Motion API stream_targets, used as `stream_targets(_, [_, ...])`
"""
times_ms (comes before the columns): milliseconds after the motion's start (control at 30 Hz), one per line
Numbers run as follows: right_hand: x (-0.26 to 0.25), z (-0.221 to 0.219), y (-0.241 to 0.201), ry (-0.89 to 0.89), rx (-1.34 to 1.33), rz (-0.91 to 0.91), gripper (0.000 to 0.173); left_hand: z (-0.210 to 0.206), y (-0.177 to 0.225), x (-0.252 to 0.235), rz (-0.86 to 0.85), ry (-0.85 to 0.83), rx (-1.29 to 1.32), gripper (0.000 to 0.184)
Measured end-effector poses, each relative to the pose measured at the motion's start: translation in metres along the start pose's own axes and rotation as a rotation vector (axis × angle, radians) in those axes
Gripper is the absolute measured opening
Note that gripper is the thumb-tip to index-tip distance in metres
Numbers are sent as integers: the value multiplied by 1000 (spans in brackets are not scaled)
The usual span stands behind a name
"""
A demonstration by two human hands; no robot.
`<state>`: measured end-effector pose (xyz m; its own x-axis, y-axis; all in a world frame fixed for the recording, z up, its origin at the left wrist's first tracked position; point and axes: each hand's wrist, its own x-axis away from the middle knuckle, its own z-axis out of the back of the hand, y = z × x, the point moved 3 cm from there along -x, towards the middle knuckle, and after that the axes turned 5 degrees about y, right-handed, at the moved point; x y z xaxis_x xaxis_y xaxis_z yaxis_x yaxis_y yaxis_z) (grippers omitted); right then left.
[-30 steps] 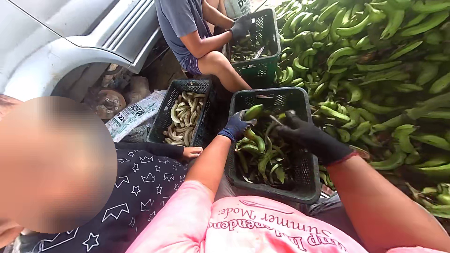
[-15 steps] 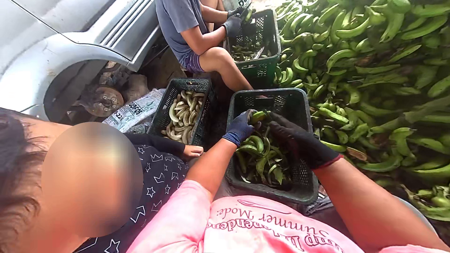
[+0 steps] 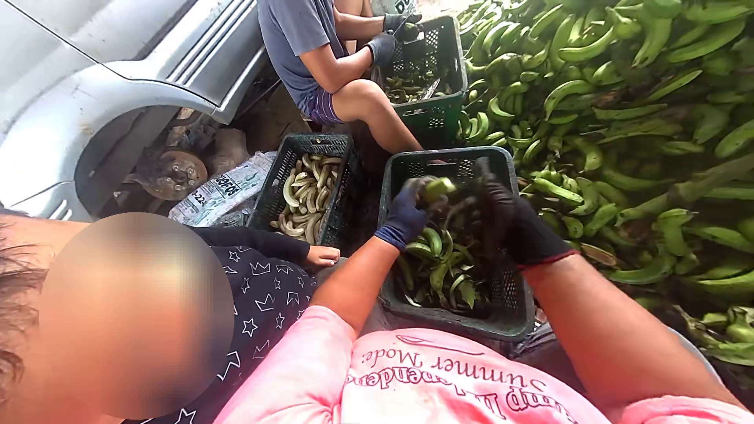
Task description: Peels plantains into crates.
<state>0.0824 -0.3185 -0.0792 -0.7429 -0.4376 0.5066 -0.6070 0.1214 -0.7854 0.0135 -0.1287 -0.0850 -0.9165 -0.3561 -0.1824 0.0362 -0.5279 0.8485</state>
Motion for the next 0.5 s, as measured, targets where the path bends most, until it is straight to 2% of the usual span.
stream_targets(133, [-6, 44, -41, 77, -7, 169, 46, 46, -8, -25, 212, 257, 425, 63])
stream_targets(233, [9, 25, -41, -78, 328, 157, 33, 55, -20, -30, 353, 242, 716, 57])
stream_targets(267, [15, 19, -30, -174, 487, 131, 43, 52, -24, -29, 405, 208, 757, 53])
stream_targets(300, [12, 18, -16, -261, 659, 95, 68, 47, -29, -27, 456, 171, 797, 50])
stream_targets(333, [3, 19, 1, -294, 819, 78, 84, 41, -34, -26, 493, 139, 830, 48])
stream_targets(367, [-4, 19, 13, -291, 928, 96, 84, 36, -38, -24, 529, 104, 848, 51])
stream_targets(433, [-8, 16, 15, -255, 1017, 192, 57, 30, -39, -19, 615, 75, 849, 60])
stream_targets(500, [-3, 9, 4, -242, 948, 314, 39, 26, -42, -15, 662, 63, 856, 63])
